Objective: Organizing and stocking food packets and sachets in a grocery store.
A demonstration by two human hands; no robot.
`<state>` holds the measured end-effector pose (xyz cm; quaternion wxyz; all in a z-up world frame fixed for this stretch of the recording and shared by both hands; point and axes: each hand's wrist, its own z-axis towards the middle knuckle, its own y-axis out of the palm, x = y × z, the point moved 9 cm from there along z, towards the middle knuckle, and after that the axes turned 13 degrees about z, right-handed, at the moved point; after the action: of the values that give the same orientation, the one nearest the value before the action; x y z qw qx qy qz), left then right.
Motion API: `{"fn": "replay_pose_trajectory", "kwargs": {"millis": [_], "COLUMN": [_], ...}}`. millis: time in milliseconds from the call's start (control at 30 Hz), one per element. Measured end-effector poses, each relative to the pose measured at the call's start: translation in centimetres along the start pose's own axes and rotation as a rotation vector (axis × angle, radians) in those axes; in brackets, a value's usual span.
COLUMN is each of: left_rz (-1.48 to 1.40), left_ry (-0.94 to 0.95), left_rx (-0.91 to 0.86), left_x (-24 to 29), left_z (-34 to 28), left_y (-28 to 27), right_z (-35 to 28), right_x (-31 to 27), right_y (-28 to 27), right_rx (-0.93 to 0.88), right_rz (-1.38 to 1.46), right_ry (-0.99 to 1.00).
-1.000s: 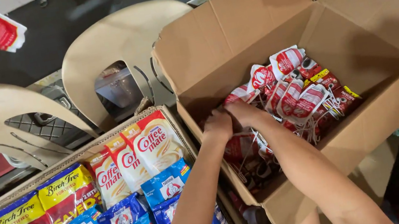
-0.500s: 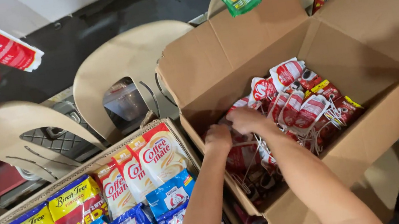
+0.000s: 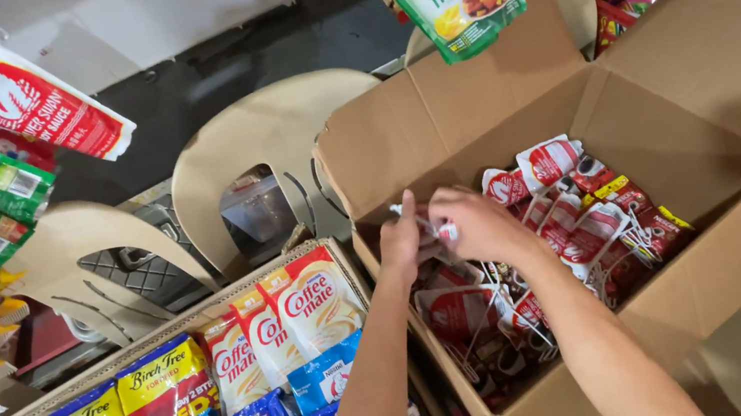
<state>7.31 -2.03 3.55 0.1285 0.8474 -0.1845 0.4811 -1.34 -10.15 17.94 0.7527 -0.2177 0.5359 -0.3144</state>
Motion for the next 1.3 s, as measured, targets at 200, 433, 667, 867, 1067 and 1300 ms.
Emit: {"fn": "replay_pose_trajectory", "kwargs": {"millis": [200, 433, 667, 867, 1067, 1300], "left_rz": [-0.058, -0.189, -0.155, -0.075, 0.117, 0.142], "left_ry": [0.267, 0.524, 0.568, 0.525, 0.678, 0.846], "left_rx": [0.148, 0.074, 0.016, -0.265, -0.027, 0.354], "left_x": [-1.6, 1.7, 2.4, 2.9, 5.0, 9.5], "left_z": [5.9, 1.5, 0.4, -2.6, -7.7, -15.2], "left_y": [-1.6, -0.9, -0.2, 2.9, -1.5, -12.2], "right_z": [-0.3, -0.2, -0.6, -0.1, 0.8, 6.0], "right_x": [-2.9, 4.7, 5.7, 3.0, -1.6, -7.5], "right_y": [2.3, 0.1, -0.7, -3.1, -2.3, 2.7], "right_rx": [-0.173, 0.314, 0.583, 0.808, 0.848, 0.736], "right_rz": [0.184, 0.316, 0.275, 0.257, 0.236, 0.649], "right_ry": [-0.243, 0.342, 0.146, 0.064, 0.007, -0.036]}}
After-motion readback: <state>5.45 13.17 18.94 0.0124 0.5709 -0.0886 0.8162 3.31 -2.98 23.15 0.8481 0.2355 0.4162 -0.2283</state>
